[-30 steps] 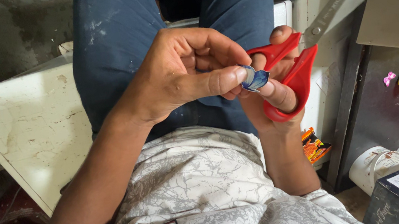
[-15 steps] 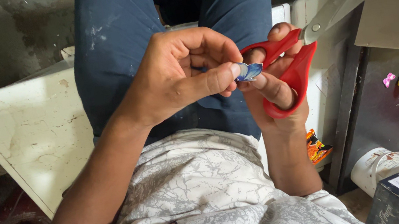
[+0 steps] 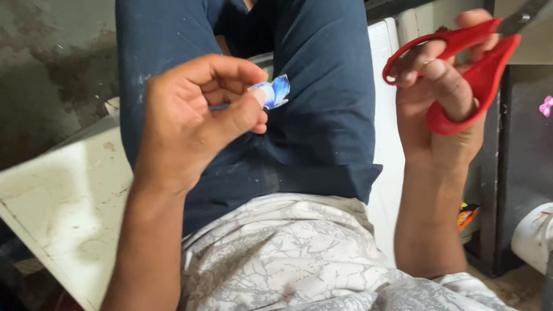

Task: The person uses scissors to cut out small butterfly designs from a printed sheet of paper, holding the paper in one hand and manipulating the scissors with the other.

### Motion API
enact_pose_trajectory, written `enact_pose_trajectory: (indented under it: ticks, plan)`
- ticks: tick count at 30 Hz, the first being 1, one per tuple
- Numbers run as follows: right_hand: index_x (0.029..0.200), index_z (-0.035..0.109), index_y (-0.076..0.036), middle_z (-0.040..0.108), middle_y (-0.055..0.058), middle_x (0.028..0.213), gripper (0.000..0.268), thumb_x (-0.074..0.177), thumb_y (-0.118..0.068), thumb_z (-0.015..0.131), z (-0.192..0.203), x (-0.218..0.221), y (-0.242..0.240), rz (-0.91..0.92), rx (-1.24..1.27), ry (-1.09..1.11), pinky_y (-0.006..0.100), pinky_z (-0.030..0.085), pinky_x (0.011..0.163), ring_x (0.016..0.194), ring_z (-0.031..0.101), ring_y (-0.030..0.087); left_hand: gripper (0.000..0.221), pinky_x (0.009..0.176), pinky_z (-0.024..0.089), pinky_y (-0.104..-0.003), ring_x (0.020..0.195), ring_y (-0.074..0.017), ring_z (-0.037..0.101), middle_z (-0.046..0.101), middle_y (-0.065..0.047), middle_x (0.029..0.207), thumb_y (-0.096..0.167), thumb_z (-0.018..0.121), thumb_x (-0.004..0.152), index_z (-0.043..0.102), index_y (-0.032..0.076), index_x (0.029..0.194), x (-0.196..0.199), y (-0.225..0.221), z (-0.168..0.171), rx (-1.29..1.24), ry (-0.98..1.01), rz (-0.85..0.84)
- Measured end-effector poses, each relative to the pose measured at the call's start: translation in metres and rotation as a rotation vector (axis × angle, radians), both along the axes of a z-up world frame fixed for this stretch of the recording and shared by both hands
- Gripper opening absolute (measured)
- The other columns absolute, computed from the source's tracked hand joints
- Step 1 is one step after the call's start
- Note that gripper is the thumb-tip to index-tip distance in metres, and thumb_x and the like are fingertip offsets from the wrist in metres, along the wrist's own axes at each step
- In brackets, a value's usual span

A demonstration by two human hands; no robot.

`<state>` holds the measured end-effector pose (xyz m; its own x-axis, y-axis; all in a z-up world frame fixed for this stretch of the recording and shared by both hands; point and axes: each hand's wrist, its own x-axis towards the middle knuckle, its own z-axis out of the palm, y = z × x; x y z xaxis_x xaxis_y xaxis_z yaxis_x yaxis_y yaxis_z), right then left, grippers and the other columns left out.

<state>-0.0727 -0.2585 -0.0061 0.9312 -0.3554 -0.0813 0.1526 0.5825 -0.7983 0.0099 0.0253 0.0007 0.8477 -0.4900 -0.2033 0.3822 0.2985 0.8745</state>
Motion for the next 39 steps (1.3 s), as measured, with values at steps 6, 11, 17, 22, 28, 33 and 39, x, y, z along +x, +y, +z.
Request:
enact_pose_trajectory:
  ticks: [6,11,17,22,28,33,39]
  plan:
    - [0.135,0.055,0.001,0.066,0.013,0.092,0.052,0.089,0.013,0.077,-0.006,-0.003,0.042,0.121,-0.257,0.271,0.033,0.057,0.082,0.089,0.068,0.021,0.022,0.073,0.061,-0.021,0.085,-0.0069,0.069,0.074,-0.007,0.098,0.004,0.075,0.094,0.071,-0.005,0.114,-0.005,-0.017,-0.002,0.120,-0.026,-0.052]
    - [0.133,0.054,-0.001,0.071,0.014,0.103,0.056,0.085,0.011,0.081,-0.003,-0.003,0.069,0.163,-0.111,0.242,0.029,0.058,0.088,0.098,0.070,0.019,0.022,0.075,0.060,-0.020,0.085,-0.0063,0.068,0.073,-0.006,0.098,0.002,0.074,0.094,0.071,-0.006,0.115,-0.007,-0.025,-0.001,0.119,-0.007,-0.082]
    - [0.132,0.057,-0.001,0.071,0.011,0.106,0.053,0.087,0.012,0.082,-0.012,-0.007,0.066,0.174,-0.109,0.168,0.029,0.059,0.094,0.102,0.070,0.017,0.023,0.076,0.060,-0.021,0.084,-0.0068,0.068,0.073,-0.007,0.098,0.002,0.075,0.093,0.071,-0.007,0.114,-0.006,-0.028,0.000,0.136,0.033,-0.117]
    - [0.129,0.059,-0.001,0.069,0.008,0.105,0.050,0.086,0.012,0.081,-0.013,-0.003,0.058,0.172,-0.109,0.152,0.029,0.059,0.093,0.101,0.069,0.016,0.022,0.075,0.061,-0.021,0.084,-0.0079,0.069,0.073,-0.008,0.097,0.002,0.075,0.093,0.071,-0.008,0.113,-0.006,-0.035,0.000,0.105,0.046,-0.122]
    - [0.130,0.056,-0.001,0.071,0.012,0.093,0.048,0.088,0.007,0.076,-0.012,0.006,0.041,0.079,-0.032,0.247,0.029,0.057,0.077,0.084,0.068,0.018,0.023,0.073,0.062,-0.023,0.082,-0.0089,0.069,0.072,-0.009,0.096,0.002,0.075,0.092,0.071,-0.009,0.112,-0.006,-0.041,0.006,0.109,0.052,-0.098]
    - [0.126,0.053,-0.004,0.075,0.014,0.100,0.053,0.081,0.002,0.081,-0.008,-0.001,0.027,0.082,-0.145,0.296,0.029,0.058,0.081,0.091,0.072,0.016,0.019,0.076,0.063,-0.024,0.087,-0.0099,0.068,0.071,-0.008,0.101,-0.003,0.073,0.093,0.072,-0.009,0.111,-0.003,-0.052,0.008,0.282,-0.052,-0.161]
    - [0.128,0.055,-0.003,0.071,0.008,0.106,0.048,0.089,-0.004,0.083,-0.006,-0.010,0.011,0.144,-0.167,0.163,0.031,0.060,0.089,0.097,0.073,0.017,0.020,0.080,0.063,-0.026,0.089,-0.0144,0.071,0.065,-0.009,0.101,-0.007,0.072,0.090,0.071,-0.010,0.110,-0.010,-0.078,0.010,0.308,-0.072,-0.302]
